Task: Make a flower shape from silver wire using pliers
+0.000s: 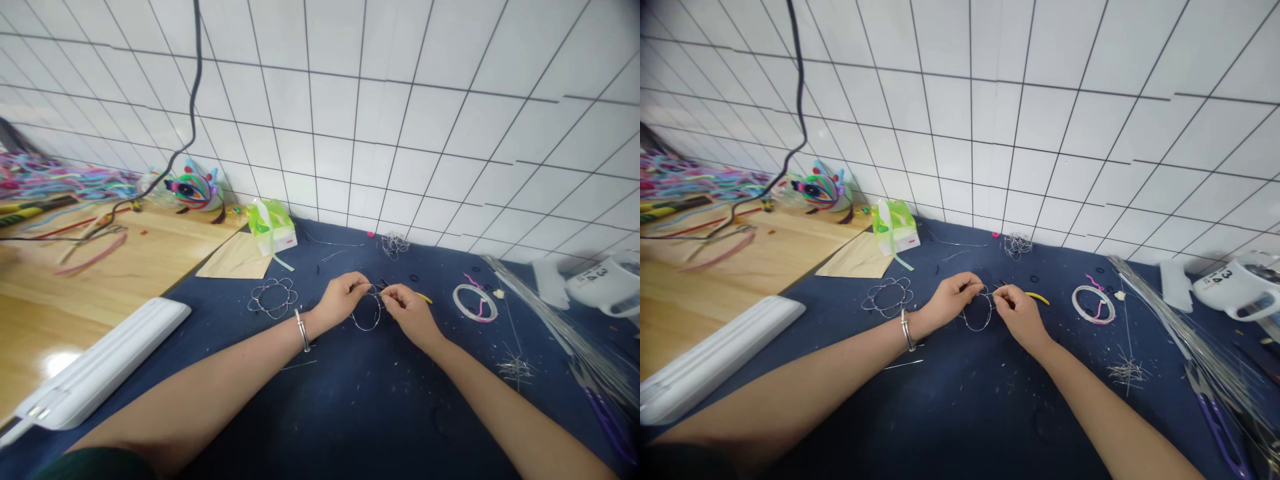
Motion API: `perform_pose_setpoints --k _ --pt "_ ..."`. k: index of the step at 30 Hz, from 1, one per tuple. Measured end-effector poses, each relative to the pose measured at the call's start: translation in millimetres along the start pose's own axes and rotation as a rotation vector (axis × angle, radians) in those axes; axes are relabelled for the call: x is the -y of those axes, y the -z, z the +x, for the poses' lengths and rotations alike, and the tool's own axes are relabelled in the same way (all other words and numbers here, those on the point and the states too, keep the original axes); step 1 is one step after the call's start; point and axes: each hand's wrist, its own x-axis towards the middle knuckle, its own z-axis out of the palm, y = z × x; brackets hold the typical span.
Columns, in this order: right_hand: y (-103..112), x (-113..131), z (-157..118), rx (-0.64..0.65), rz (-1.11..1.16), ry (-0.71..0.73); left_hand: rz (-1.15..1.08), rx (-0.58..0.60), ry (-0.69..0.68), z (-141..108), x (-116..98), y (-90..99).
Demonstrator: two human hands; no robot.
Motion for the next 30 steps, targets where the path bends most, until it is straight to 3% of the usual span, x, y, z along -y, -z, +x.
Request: perform_pose_setpoints --k 5,9,24,30 --pt "1.3 -0.4 0.3 0.042 0.169 -0.067 -0.112 -0.012 0.043 2.0 6.0 -0.2" --pt "1.4 -1.4 0.6 0.044 0.180 -0.079 -0.183 -0.001 0.053 2.6 5.9 1.3" --pt "2.9 -0.7 0.1 -0.005 0.105 -0.078 -0.289 0.236 0.047 0.7 3.1 1.8" --pt "3.1 -3.7 0.8 -0.037 0.216 -0.124 -0.429 0.172 0.109 2.3 5.0 3.5"
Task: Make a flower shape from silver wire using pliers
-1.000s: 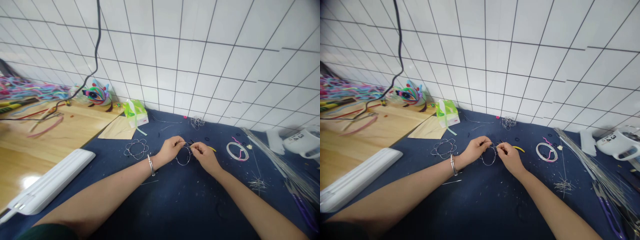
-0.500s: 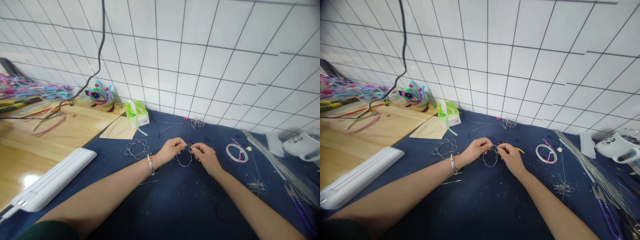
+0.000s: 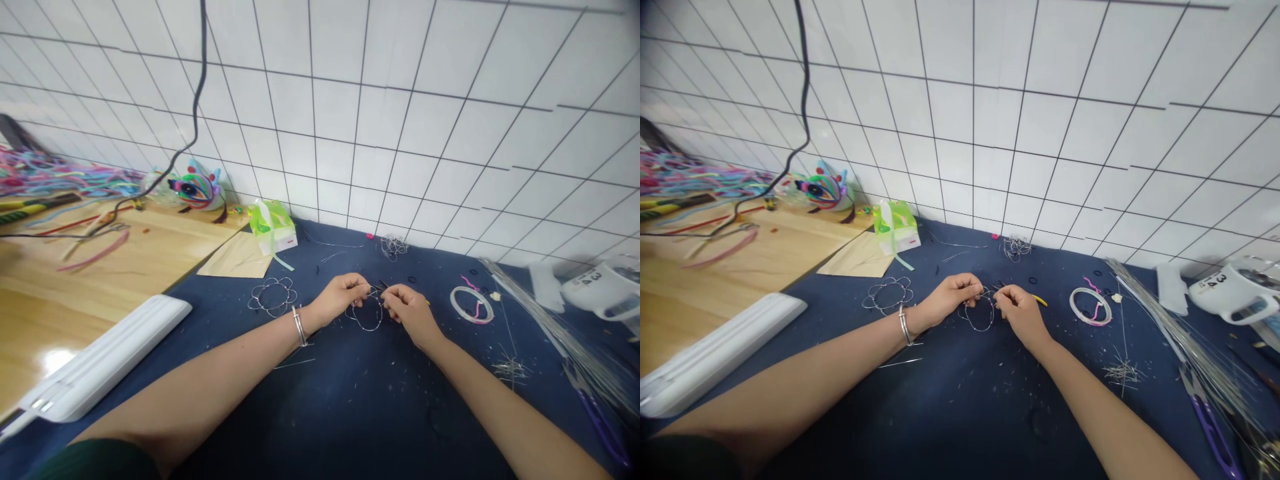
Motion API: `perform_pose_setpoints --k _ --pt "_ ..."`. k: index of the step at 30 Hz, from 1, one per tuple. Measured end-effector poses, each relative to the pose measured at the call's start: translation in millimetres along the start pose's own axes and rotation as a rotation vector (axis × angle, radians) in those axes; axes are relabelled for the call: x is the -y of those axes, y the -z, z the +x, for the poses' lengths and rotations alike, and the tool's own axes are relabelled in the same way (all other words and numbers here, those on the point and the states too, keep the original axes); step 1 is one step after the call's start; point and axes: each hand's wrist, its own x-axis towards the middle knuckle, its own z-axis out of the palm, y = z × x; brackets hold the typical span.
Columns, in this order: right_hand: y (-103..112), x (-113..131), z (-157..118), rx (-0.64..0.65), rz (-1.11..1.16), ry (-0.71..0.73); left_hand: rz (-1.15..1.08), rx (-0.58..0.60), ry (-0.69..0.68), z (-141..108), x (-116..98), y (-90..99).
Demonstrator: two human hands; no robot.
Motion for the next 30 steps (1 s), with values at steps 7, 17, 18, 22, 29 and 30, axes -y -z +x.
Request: perform_pose_setpoints --k 7,17,18,22,29,30 --pt "1 -3 1 -0.035 0.114 -0.020 -0.088 0.048 0.056 4 1 9.7" --pt "3 -2 -1 -0.047 0.033 0.069 0.506 -0.115 -0.007 9 3 17.7" --pt "3 -3 -1 -0.044 0.008 0.084 0.565 -0.150 -0.010 9 2 22.6" --pt "3 -8 -1 -0.011 -0.128 0.150 0.767 -0.272 -0.028 6 1 47.2" --pt "-2 -9 -3 0.095 -0.463 0.333 0.874 -0.095 -0.148 -17 -12 81.8" --pt "-4 -7 -2 0.108 -0.508 0.366 0.874 -0.039 -0.177 -21 -14 85.4"
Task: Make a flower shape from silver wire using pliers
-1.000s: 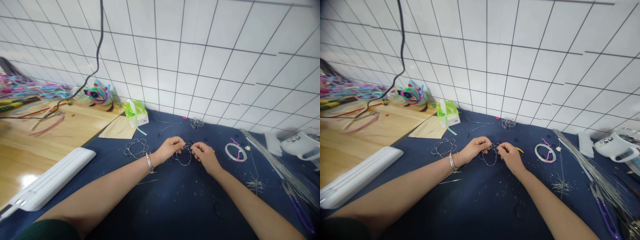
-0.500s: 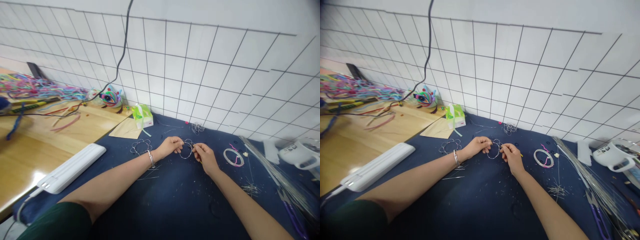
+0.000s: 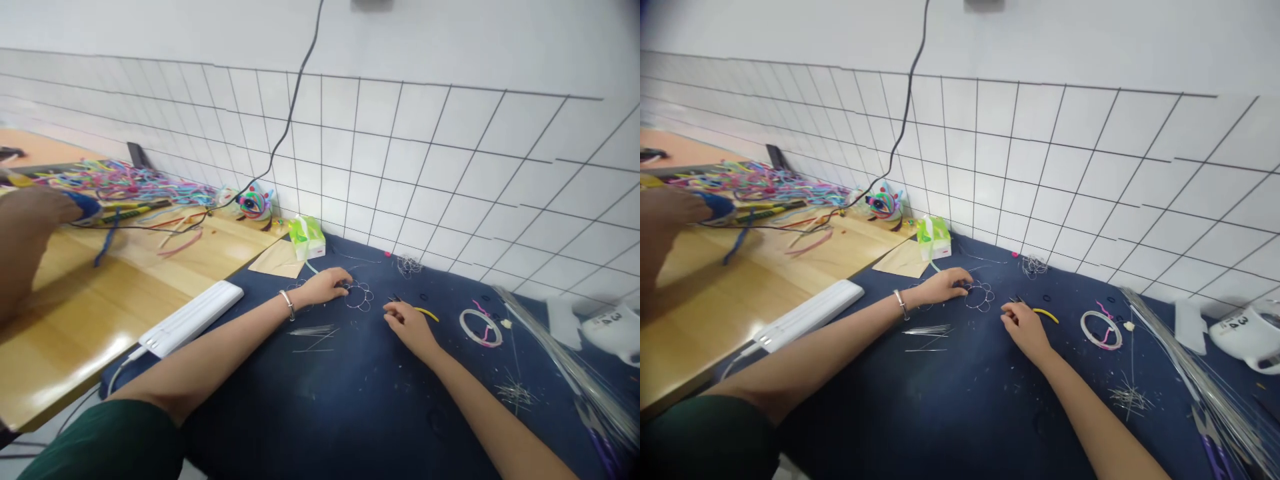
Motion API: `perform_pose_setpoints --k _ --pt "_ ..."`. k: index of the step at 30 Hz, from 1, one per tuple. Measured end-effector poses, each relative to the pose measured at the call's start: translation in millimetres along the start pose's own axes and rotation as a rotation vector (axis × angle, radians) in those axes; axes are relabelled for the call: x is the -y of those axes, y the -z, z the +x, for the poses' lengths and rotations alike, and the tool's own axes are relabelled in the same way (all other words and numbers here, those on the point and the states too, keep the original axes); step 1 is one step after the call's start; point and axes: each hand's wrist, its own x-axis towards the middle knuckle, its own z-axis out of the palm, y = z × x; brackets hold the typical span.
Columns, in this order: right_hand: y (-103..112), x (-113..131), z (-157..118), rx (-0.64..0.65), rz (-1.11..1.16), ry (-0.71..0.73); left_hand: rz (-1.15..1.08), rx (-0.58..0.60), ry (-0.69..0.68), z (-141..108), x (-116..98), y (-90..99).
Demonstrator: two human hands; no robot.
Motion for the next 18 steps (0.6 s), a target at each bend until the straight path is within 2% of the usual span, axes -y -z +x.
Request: perform_pose_setpoints --k 4,8,10,14,18 --pt "-6 13 12 0.043 -0.166 0.158 -0.014 0.109 -0.156 -13 4 9.2" --pt "-23 28 32 0.124 -0.298 0.347 0.014 0.122 -0.307 -18 11 7.7" --pt "-33 31 41 0.162 -0.349 0.424 0.031 0.108 -0.333 -19 15 7.4" --pt "-43 27 48 0.177 -0.418 0.492 0.080 0.081 -0.351 -21 19 10.2" --pt "-44 20 47 0.171 -0.445 0.501 0.148 0.102 -0.410 -23 20 13.3"
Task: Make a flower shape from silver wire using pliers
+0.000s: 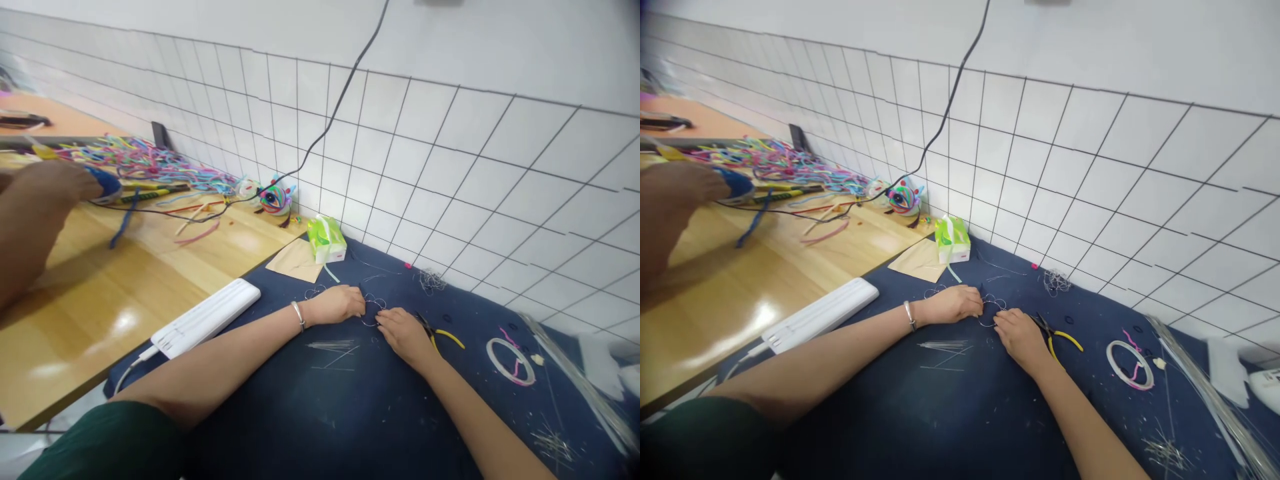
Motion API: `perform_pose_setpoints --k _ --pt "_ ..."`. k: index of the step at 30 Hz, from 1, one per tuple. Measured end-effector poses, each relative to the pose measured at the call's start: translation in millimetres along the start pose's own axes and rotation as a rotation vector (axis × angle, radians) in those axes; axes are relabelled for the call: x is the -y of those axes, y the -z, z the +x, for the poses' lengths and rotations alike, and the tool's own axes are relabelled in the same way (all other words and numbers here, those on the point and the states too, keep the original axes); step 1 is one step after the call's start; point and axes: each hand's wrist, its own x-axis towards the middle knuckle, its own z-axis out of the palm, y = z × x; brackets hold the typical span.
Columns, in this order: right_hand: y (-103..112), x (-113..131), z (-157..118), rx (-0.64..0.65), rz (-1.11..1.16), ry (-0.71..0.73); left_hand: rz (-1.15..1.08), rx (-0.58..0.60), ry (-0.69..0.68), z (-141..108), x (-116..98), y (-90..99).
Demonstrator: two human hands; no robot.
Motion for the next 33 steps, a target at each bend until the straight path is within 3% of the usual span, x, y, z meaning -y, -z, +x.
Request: perform_pose_setpoints --k 18,25,33 --pt "-1 -6 -1 -0.004 -0.114 0.064 0.311 0.079 -0.097 -1 -10 5.3" --pt "4 -1 -6 -0.098 -0.059 -0.135 0.214 0.027 0.016 -2 -14 -6.2" --pt "2 -4 -2 -0.045 -0.037 -0.253 0.146 0.009 0.061 4 -23 -16.5"
